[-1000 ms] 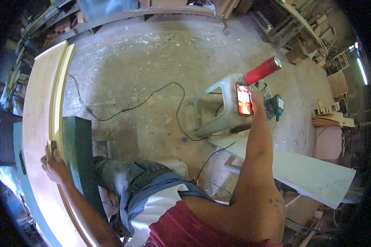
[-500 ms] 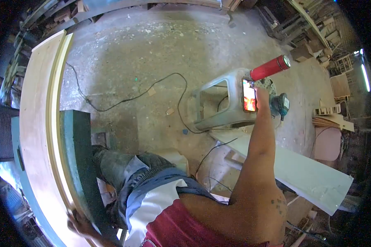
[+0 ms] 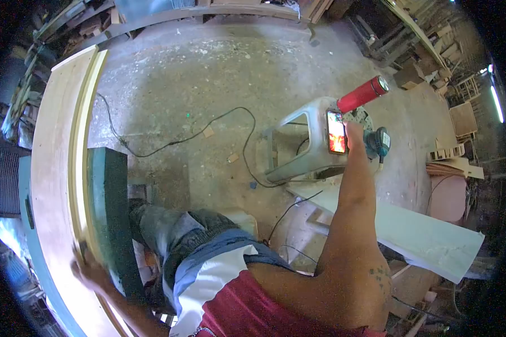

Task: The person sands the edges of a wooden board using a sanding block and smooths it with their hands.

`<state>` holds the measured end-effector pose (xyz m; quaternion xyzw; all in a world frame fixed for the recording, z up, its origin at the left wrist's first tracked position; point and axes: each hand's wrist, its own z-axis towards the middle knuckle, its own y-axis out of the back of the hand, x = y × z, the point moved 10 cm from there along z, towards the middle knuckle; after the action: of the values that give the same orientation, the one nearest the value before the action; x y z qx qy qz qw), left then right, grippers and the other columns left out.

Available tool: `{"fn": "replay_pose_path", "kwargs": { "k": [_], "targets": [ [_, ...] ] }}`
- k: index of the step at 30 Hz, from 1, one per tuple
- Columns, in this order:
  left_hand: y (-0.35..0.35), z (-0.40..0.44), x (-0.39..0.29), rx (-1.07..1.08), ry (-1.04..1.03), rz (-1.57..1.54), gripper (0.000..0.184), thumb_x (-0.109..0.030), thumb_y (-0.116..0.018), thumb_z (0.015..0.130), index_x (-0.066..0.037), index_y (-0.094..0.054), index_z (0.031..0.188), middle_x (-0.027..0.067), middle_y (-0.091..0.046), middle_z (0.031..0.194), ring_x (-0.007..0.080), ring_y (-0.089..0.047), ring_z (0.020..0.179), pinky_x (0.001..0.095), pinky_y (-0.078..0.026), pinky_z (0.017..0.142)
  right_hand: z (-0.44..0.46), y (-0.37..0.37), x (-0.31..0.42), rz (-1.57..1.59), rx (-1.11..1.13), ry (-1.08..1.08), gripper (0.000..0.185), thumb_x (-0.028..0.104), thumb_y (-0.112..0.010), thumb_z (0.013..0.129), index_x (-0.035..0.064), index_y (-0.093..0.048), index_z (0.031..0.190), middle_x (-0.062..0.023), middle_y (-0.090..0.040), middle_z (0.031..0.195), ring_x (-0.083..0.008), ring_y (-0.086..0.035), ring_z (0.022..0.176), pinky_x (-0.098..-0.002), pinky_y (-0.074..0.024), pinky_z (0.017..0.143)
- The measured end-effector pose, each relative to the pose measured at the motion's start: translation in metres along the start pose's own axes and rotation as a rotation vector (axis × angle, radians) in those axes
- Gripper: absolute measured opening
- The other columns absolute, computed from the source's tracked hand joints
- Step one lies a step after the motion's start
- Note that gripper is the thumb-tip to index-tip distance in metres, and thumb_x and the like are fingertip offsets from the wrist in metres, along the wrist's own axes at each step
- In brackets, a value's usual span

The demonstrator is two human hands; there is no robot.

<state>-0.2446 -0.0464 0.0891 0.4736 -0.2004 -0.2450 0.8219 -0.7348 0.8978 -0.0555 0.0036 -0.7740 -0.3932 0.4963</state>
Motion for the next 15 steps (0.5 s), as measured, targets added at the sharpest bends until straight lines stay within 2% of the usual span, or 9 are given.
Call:
{"fn": "replay_pose_path", "kwargs": {
  "k": [3, 4, 5, 7, 8, 9, 10, 11, 15],
  "targets": [
    [0.028, -0.09, 0.068, -0.107, -0.423, 0.175, 0.046, -0.029, -0.071, 0.1, -0.019, -0.067, 0.145, 0.017, -0.068, 0.118, 0.0314, -0.064, 0.106, 0.0433, -0.059, 0.089, 0.021, 0.004, -0.014, -0.079, -0.063, 0.042, 0.041, 0.025, -0.074, 0.09, -0.0096, -0.072, 0.113, -0.017, -0.075, 0.107, -0.0252, -0.068, 0.092, -0.043, -0.0506, 0.081],
    [0.028, -0.113, 0.132, -0.033, -0.019, 0.028, 0.047, -0.03, -0.07, 0.1, -0.016, -0.066, 0.145, 0.0199, -0.067, 0.119, 0.035, -0.062, 0.109, 0.0494, -0.056, 0.094, 0.013, 0.005, -0.008, -0.088, -0.069, 0.042, 0.04, 0.025, -0.073, 0.091, -0.0091, -0.072, 0.112, -0.0162, -0.075, 0.105, -0.0244, -0.067, 0.091, -0.0425, -0.0501, 0.08],
    [0.029, -0.133, 0.165, -0.05, -0.06, -0.032, 0.047, -0.031, -0.07, 0.1, -0.015, -0.067, 0.144, 0.021, -0.066, 0.118, 0.0372, -0.061, 0.11, 0.0521, -0.054, 0.097, 0.017, 0.001, -0.011, -0.089, -0.064, 0.042, 0.04, 0.025, -0.073, 0.091, -0.0091, -0.072, 0.112, -0.0162, -0.075, 0.105, -0.0244, -0.067, 0.091, -0.0425, -0.0501, 0.08],
    [0.103, -0.115, 0.09, -0.306, -0.128, -0.057, 0.038, -0.036, -0.095, 0.08, -0.008, -0.08, 0.1, 0.0118, -0.066, 0.073, 0.0314, -0.061, 0.065, 0.0458, -0.051, 0.058, 0.027, 0.002, -0.024, -0.072, -0.065, -0.021, 0.045, 0.025, -0.068, 0.092, -0.0107, -0.07, 0.119, -0.026, -0.073, 0.122, -0.0366, -0.069, 0.11, -0.0461, -0.0493, 0.093],
    [0.091, -0.12, 0.105, -0.305, -0.133, -0.06, 0.038, -0.036, -0.095, 0.08, -0.008, -0.08, 0.1, 0.0118, -0.066, 0.073, 0.0314, -0.061, 0.065, 0.0458, -0.051, 0.058, 0.028, -0.002, -0.027, -0.06, -0.004, -0.024, 0.046, 0.027, -0.068, 0.093, -0.0104, -0.07, 0.12, -0.0256, -0.072, 0.125, -0.0358, -0.068, 0.112, -0.0465, -0.0489, 0.094],
    [0.058, -0.126, 0.139, -0.179, -0.087, -0.048, 0.04, -0.033, -0.083, 0.089, -0.011, -0.074, 0.122, 0.0162, -0.066, 0.096, 0.0342, -0.061, 0.087, 0.049, -0.052, 0.077, 0.029, 0.001, -0.031, -0.061, -0.009, -0.028, 0.046, 0.027, -0.068, 0.093, -0.0104, -0.07, 0.12, -0.0256, -0.072, 0.125, -0.0358, -0.068, 0.112, -0.0465, -0.0489, 0.094],
    [0.041, -0.119, 0.142, -0.054, -0.039, -0.037, 0.048, -0.029, -0.071, 0.099, -0.015, -0.068, 0.144, 0.0206, -0.065, 0.118, 0.0369, -0.061, 0.11, 0.0522, -0.053, 0.096, 0.029, 0.002, -0.028, -0.055, -0.021, 0.011, 0.039, 0.024, -0.07, 0.092, -0.0088, -0.072, 0.113, -0.0193, -0.074, 0.111, -0.0293, -0.068, 0.098, -0.0435, -0.0494, 0.086],
    [0.035, -0.116, 0.14, -0.053, -0.04, -0.04, 0.048, -0.029, -0.071, 0.099, -0.015, -0.068, 0.144, 0.0206, -0.065, 0.118, 0.0369, -0.061, 0.11, 0.0522, -0.053, 0.096, 0.029, 0.002, -0.023, -0.05, -0.029, 0.051, 0.033, 0.022, -0.073, 0.091, -0.0072, -0.074, 0.105, -0.013, -0.075, 0.097, -0.0227, -0.067, 0.085, -0.0405, -0.0498, 0.077],
    [0.031, -0.082, 0.099, -0.055, 0.02, -0.081, 0.049, -0.025, -0.074, 0.095, -0.016, -0.068, 0.143, 0.0174, -0.065, 0.117, 0.0357, -0.062, 0.107, 0.0518, -0.053, 0.095, 0.054, -0.005, -0.044, 0.047, 0.022, 0.04, 0.03, 0.02, -0.076, 0.089, -0.0063, -0.074, 0.103, -0.0134, -0.076, 0.098, -0.0236, -0.068, 0.085, -0.042, -0.0512, 0.076]
  ]
}}
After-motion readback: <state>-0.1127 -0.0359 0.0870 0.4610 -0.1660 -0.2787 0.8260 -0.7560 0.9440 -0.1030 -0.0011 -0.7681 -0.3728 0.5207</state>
